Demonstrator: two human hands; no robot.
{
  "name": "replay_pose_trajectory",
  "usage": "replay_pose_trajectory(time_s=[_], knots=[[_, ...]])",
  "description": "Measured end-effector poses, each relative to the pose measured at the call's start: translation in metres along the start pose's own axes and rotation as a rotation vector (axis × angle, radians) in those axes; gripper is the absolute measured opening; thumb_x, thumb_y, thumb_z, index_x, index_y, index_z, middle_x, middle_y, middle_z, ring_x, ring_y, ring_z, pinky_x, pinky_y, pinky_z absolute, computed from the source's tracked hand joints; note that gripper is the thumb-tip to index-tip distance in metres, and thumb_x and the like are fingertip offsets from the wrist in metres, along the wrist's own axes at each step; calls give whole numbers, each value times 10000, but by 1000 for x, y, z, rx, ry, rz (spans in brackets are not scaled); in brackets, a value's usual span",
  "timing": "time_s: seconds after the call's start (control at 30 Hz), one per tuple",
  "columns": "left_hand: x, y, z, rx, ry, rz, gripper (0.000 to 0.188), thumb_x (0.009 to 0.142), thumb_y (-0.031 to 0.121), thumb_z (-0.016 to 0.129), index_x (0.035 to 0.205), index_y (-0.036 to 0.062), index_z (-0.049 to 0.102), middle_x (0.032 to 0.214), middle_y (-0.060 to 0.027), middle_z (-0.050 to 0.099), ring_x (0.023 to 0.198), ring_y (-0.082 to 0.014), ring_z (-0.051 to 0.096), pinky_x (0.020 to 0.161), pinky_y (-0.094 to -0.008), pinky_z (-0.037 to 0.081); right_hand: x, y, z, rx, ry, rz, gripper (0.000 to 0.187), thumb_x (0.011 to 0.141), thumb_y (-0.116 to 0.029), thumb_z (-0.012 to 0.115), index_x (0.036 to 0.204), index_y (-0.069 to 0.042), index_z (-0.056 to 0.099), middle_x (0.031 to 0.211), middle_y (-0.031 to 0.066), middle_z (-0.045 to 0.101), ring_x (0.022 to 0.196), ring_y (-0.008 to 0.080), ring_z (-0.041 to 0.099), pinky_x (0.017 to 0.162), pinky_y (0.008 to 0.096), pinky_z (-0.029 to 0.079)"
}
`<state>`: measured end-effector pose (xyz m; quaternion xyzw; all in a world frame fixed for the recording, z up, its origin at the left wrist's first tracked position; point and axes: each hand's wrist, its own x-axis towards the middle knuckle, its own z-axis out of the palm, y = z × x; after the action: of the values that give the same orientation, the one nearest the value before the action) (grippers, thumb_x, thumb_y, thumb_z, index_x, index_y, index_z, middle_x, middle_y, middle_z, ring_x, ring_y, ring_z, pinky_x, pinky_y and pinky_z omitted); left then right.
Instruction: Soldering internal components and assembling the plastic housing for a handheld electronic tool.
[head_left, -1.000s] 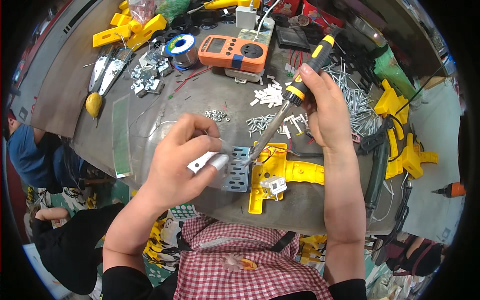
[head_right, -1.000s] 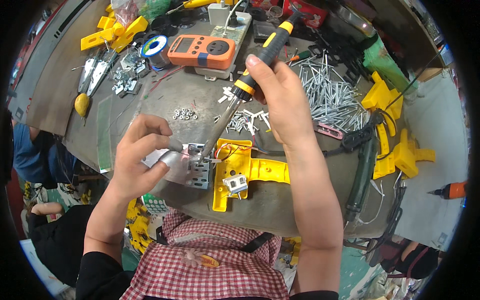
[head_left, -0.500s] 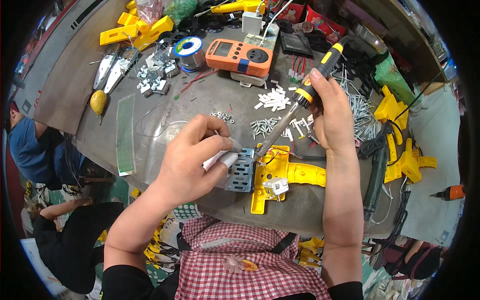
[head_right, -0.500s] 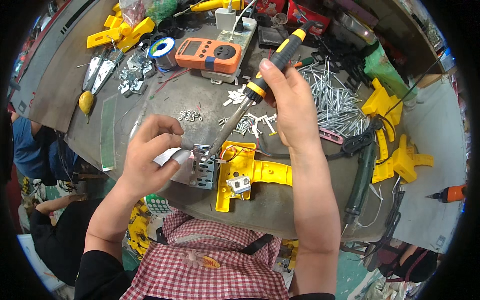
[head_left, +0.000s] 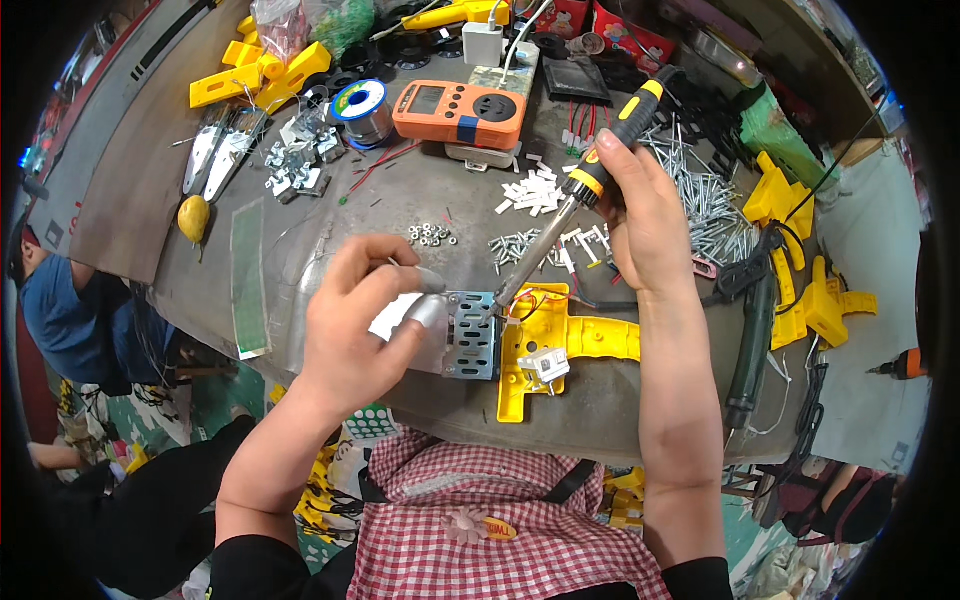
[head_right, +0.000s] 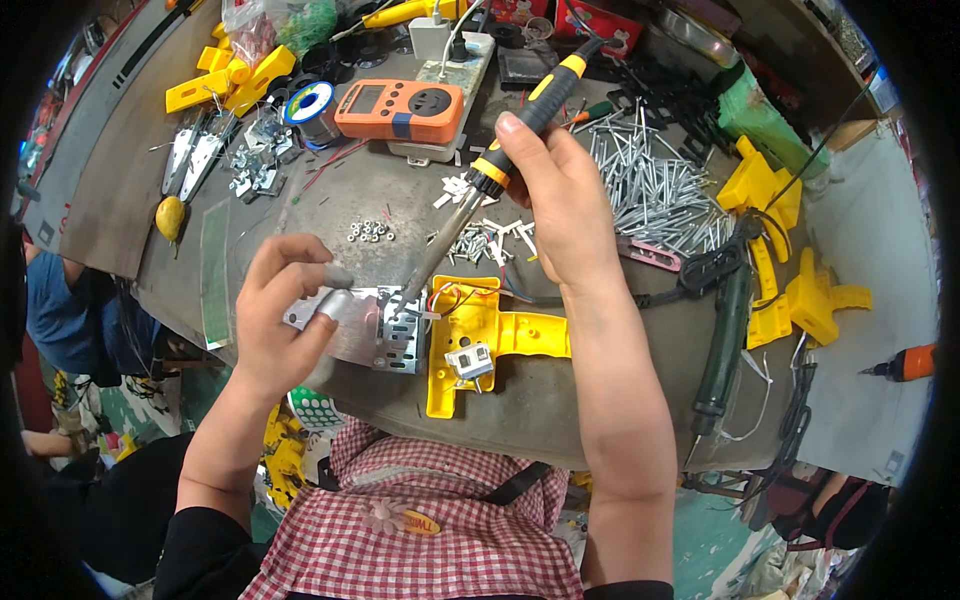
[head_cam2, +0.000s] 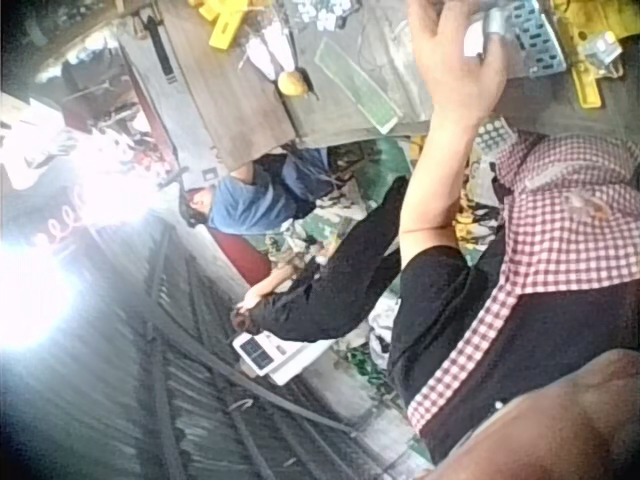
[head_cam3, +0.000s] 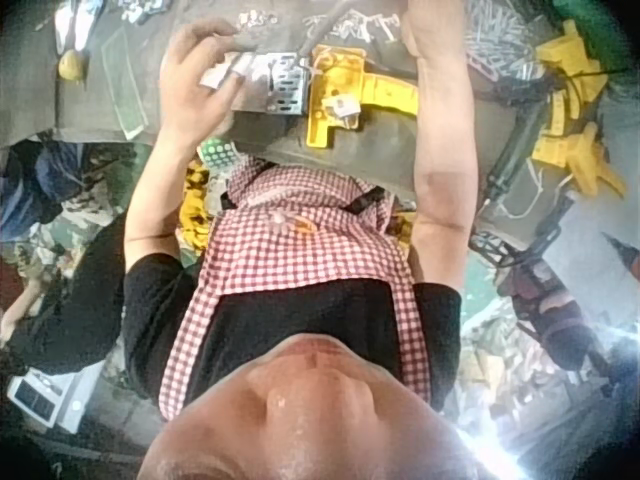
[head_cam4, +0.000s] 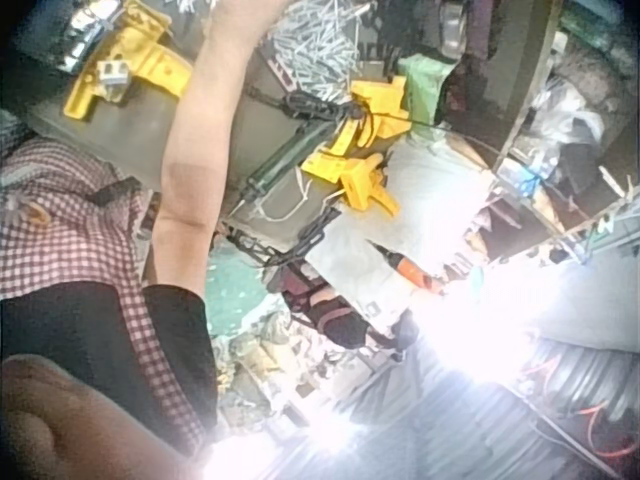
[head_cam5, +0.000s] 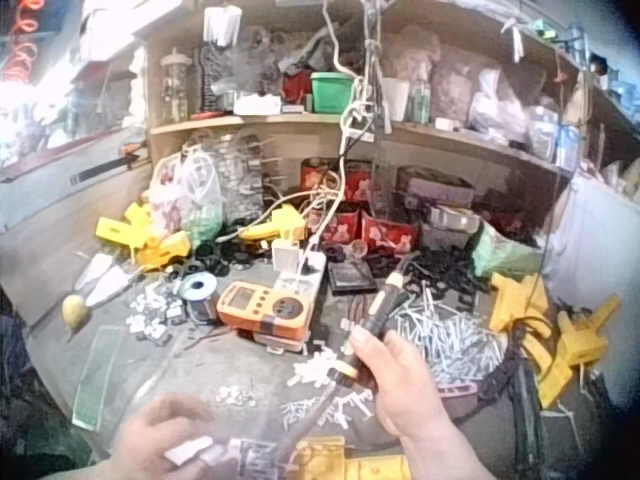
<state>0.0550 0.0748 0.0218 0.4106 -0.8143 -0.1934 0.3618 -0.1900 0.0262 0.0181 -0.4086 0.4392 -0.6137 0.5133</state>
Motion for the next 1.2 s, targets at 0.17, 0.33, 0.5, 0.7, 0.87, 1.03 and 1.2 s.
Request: replay_pose_trajectory(time_s=[0.17, 0.33, 0.5, 0.7, 0.87, 1.03, 1.2], knots=[[-4, 2, 0, 24, 17, -23, 290, 579, -45, 570, 855, 16, 632, 948, -105, 533, 803, -193, 543, 685, -277, 456, 0, 1, -1, -6, -25, 25, 206, 908, -274, 591, 937, -71, 570, 817, -15, 570, 707, 50, 508, 641, 211, 395], [-3, 5, 6, 1, -1, 13, 290, 572, -48, 578, 850, 13, 630, 952, -112, 533, 815, -206, 548, 682, -284, 458, 2, 4, -3, 1, -34, 19, 223, 908, -279, 590, 942, -59, 568, 830, -3, 571, 722, 61, 519, 669, 220, 419], [-2, 6, 5, 34, -18, 34, 280, 593, -57, 621, 863, 15, 618, 956, -105, 529, 789, -208, 560, 672, -297, 465, 3, 5, -1, 22, -48, 15, 236, 909, -278, 589, 956, -48, 572, 836, -2, 574, 727, 64, 524, 672, 221, 423], [-2, 7, 7, 46, -16, 44, 262, 626, -61, 648, 874, 14, 606, 962, -98, 525, 774, -206, 569, 669, -302, 471, -3, -2, 3, -5, 10, -12, 300, 900, -327, 602, 904, -29, 575, 804, 6, 577, 686, 51, 519, 632, 202, 420], [-10, 4, 13, -61, 39, -57, 286, 580, -84, 576, 846, 13, 610, 974, -99, 532, 812, -192, 544, 667, -276, 448, -6, -3, -3, -11, -9, -31, 293, 901, -326, 601, 940, -36, 581, 801, -11, 572, 685, 50, 514, 631, 198, 416], [-35, 7, 23, 9, 40, -4, 243, 636, -23, 671, 864, 51, 633, 949, -82, 517, 860, -204, 526, 740, -303, 438, -17, -5, -29, 39, 59, 35, 242, 892, -301, 611, 921, -61, 600, 763, -30, 566, 625, 25, 463, 556, 181, 341], [-39, 23, 44, -73, -23, -10, 266, 623, -4, 698, 879, 41, 640, 937, -98, 533, 834, -233, 553, 726, -319, 466, -33, 3, -54, -12, 143, 147, 218, 876, -292, 613, 858, -77, 584, 711, -41, 541, 578, 23, 420, 506, 187, 287]])
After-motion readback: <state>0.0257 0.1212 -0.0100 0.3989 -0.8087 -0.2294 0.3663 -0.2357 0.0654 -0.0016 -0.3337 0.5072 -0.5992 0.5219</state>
